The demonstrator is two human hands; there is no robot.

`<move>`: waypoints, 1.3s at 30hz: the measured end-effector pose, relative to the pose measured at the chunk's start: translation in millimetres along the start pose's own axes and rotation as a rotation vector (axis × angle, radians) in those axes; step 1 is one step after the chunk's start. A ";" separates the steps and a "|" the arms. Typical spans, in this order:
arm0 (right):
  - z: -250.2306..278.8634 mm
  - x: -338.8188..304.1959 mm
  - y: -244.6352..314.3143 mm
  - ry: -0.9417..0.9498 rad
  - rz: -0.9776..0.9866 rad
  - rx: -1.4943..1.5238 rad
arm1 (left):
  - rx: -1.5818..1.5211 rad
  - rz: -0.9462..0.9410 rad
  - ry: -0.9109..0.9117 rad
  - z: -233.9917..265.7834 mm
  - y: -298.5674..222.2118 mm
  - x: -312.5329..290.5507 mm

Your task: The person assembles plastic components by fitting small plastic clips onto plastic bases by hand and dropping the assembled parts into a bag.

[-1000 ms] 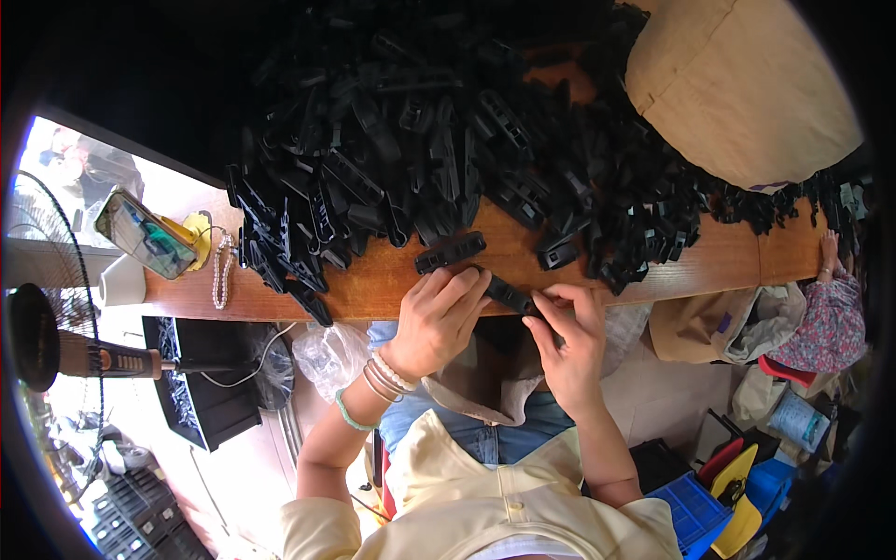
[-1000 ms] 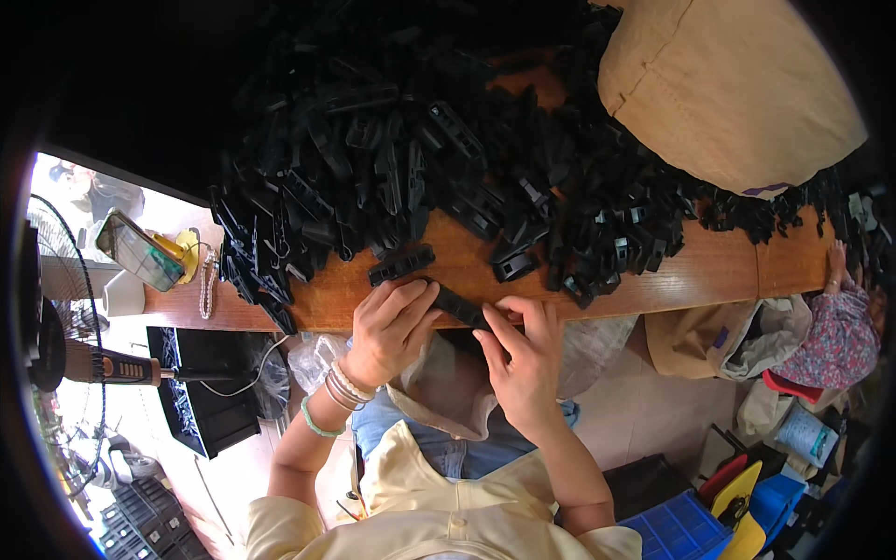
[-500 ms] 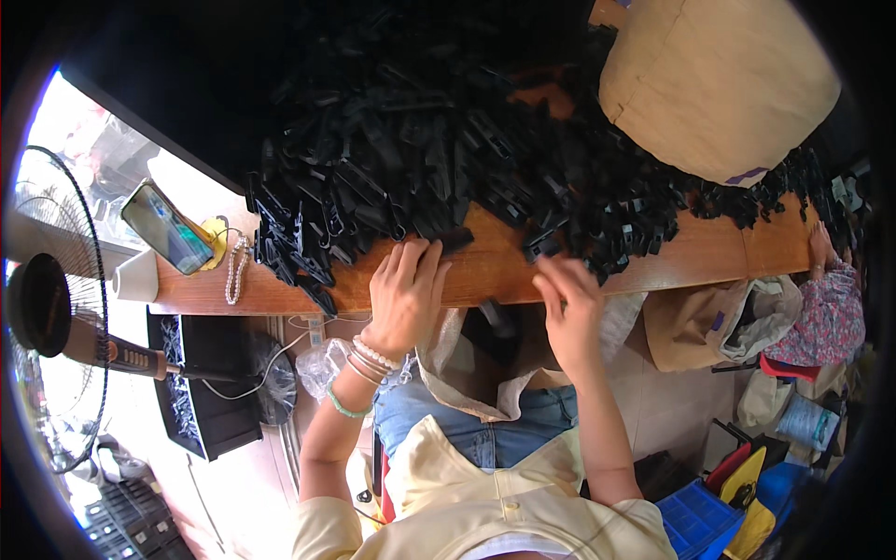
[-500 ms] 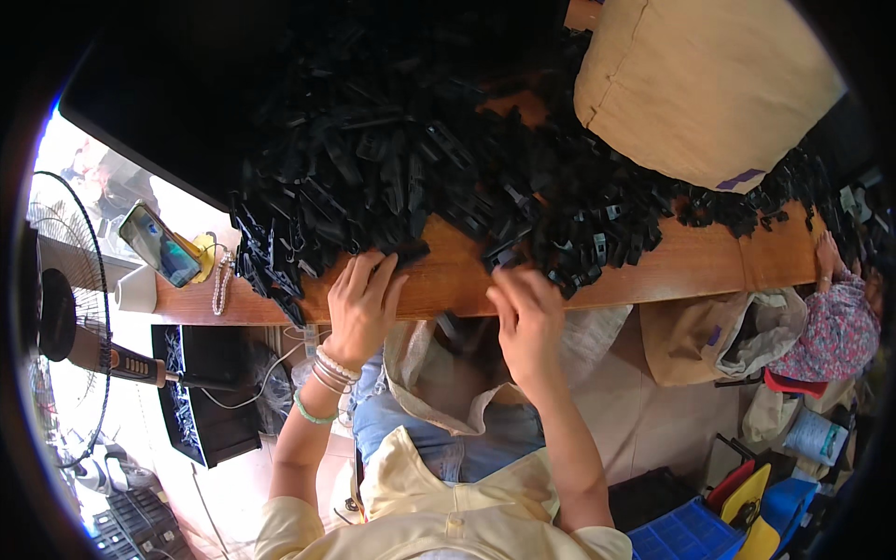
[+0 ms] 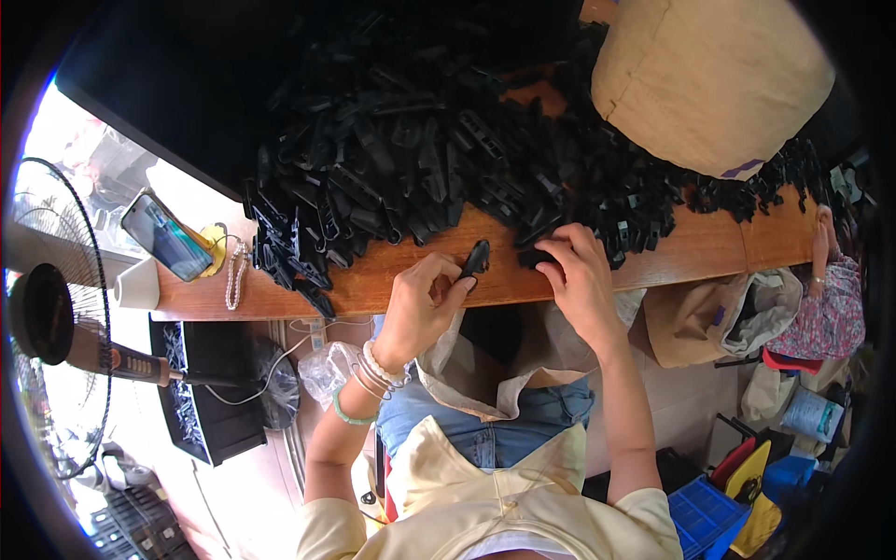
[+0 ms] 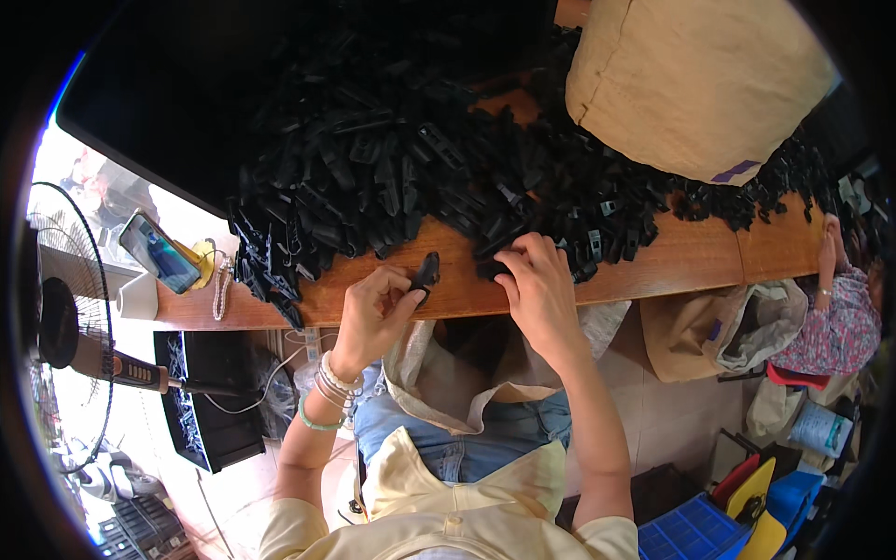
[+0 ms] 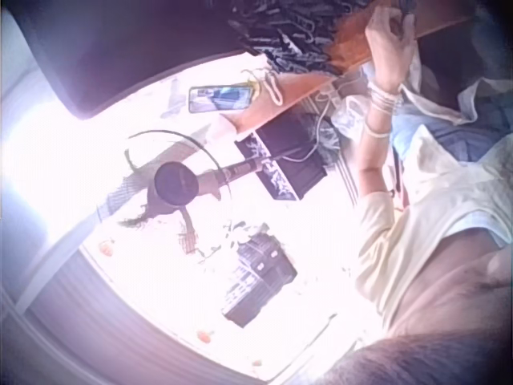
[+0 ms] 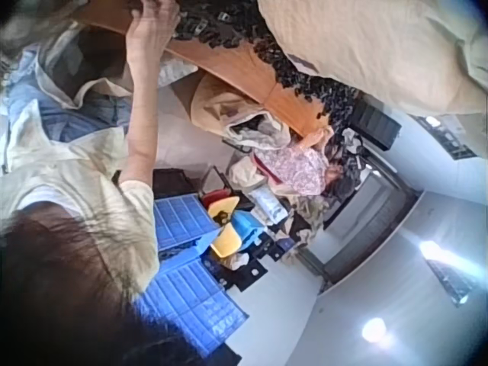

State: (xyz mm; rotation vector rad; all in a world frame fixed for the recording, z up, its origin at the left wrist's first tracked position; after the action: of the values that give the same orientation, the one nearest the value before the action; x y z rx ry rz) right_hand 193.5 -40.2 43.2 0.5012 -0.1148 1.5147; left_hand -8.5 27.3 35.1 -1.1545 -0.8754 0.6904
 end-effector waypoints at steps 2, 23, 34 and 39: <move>2.2 1.2 -1.7 0.004 0.002 -0.028 | 0.115 0.092 0.033 -3.0 -3.6 1.6; -21.6 -35.5 23.4 -0.047 -0.230 0.520 | 0.341 -0.199 0.131 7.2 19.2 1.9; -12.6 -21.6 39.7 -0.039 -0.053 0.206 | 0.183 -0.239 0.238 2.4 17.8 4.6; -3.1 -31.5 18.1 -0.143 -0.012 0.185 | 0.073 -0.038 0.314 -3.2 13.3 14.9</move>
State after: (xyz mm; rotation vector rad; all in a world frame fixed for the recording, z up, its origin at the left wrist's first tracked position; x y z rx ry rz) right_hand 173.0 -68.6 32.9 0.7574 -0.0830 1.4847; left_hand 1.4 41.8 25.2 -1.1406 -0.6006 0.4890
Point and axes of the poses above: each hand's wrist, its own x-axis towards the middle knuckle, its own z-axis out of the back of the hand, y = z × x, the point moved 4 cm from there along x, towards the middle knuckle, and after that the axes turned 14 degrees about -x, right-handed, at the moved point
